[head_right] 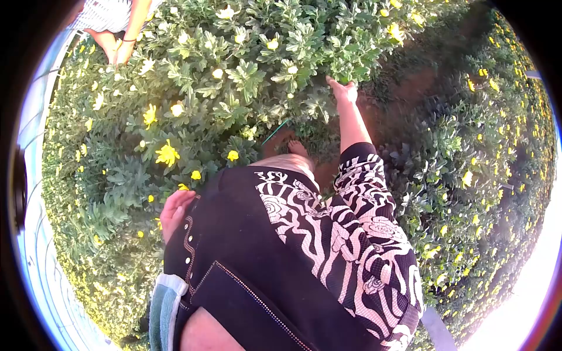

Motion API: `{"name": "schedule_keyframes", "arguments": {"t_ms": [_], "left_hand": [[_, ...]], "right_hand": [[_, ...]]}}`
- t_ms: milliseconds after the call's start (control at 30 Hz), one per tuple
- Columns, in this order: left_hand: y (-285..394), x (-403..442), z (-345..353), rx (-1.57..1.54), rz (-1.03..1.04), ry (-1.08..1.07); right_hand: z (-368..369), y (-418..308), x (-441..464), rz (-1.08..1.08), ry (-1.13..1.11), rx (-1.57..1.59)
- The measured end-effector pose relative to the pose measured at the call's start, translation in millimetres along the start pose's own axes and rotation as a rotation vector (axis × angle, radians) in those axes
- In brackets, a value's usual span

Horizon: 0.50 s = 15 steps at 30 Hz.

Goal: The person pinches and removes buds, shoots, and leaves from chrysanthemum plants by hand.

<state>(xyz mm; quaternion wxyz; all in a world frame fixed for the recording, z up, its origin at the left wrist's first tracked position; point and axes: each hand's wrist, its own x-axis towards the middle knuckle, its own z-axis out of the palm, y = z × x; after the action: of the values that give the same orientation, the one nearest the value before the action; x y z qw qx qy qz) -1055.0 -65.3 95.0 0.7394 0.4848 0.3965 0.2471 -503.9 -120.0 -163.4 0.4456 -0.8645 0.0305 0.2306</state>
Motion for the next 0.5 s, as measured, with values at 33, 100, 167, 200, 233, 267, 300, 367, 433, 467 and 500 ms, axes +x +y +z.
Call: {"name": "schedule_keyframes", "arguments": {"t_ms": [33, 100, 167, 200, 233, 267, 300, 367, 433, 467, 500], "left_hand": [[1, 5, 8, 0.006, -0.006, 0.009], [1, 14, 23, 0.072, -0.018, 0.012], [2, 20, 37, 0.082, -0.033, 0.027], [1, 23, 42, 0.141, -0.041, 0.028], [1, 24, 49, 0.198, -0.047, 0.032], [3, 25, 57, 0.195, -0.049, 0.07], [2, 25, 62, 0.194, -0.05, 0.084], [-1, 26, 73, 0.131, -0.057, 0.121], [-6, 27, 81, 0.125, -0.058, 0.143], [-6, 28, 85, 0.121, -0.053, 0.161], [-5, 31, 89, 0.122, -0.04, 0.166]], "right_hand": [[13, 3, 17, -0.022, 0.054, -0.046], [32, 11, 42, -0.099, 0.093, 0.023], [40, 7, 53, -0.05, 0.218, -0.011], [45, 7, 54, -0.022, 0.292, 0.014], [48, 14, 64, -0.026, 0.277, 0.009], [50, 23, 72, -0.078, 0.246, -0.001], [46, 16, 66, -0.128, 0.218, -0.01], [37, 18, 66, -0.254, 0.138, -0.037], [39, 28, 76, -0.196, -0.055, 0.117], [20, -3, 41, -0.079, -0.144, 0.232], [16, -10, 33, -0.089, -0.166, 0.223]]}}
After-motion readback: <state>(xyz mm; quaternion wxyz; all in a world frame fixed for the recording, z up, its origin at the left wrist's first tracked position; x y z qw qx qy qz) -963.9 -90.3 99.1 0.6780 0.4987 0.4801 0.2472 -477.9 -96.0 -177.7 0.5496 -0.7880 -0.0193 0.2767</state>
